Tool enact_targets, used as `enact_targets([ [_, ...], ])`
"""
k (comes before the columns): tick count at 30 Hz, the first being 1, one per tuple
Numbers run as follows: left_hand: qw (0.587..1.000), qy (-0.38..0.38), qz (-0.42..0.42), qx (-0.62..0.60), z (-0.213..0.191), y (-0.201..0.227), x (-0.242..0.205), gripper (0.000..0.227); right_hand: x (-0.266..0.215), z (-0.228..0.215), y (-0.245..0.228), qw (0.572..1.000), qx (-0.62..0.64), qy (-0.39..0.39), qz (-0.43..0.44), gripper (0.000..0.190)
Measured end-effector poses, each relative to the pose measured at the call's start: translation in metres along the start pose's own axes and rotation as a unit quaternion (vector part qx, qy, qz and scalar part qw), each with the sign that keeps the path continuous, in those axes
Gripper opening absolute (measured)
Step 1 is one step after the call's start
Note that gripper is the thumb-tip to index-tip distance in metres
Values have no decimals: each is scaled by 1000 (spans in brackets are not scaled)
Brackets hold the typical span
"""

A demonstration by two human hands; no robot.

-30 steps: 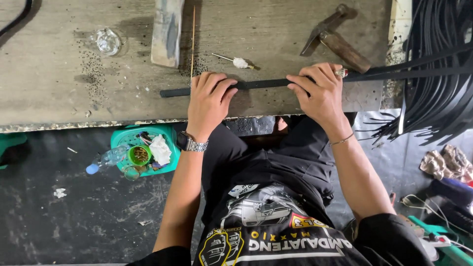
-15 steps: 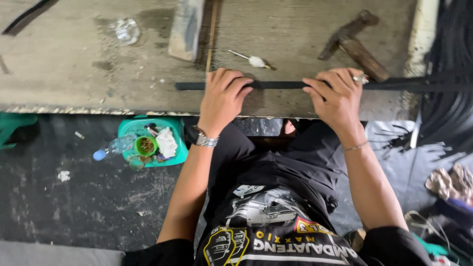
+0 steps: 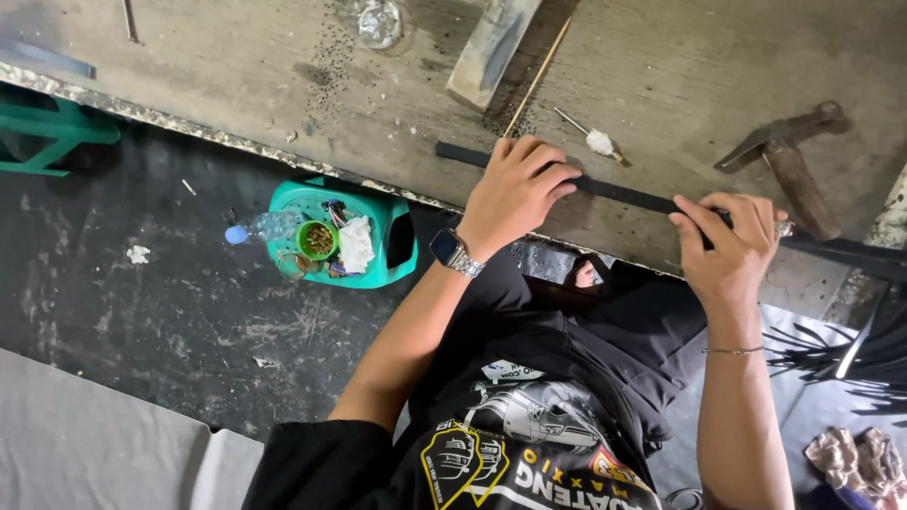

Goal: The person is punching holes in leather straps using a hammer and guide, and applying a substance to the straps using a small applicator stick.

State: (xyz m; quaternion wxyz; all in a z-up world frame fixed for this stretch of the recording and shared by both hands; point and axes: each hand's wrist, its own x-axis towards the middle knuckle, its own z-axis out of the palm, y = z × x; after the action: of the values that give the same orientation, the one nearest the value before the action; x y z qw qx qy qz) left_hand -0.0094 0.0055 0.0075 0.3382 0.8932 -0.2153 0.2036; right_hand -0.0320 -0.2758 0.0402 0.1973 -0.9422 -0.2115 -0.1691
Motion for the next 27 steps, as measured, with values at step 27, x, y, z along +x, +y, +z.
enact_targets([
  [27, 1000, -13, 6, 1, 0, -1, -1, 14, 1, 0, -4, 1000, 4, 2, 12, 17],
])
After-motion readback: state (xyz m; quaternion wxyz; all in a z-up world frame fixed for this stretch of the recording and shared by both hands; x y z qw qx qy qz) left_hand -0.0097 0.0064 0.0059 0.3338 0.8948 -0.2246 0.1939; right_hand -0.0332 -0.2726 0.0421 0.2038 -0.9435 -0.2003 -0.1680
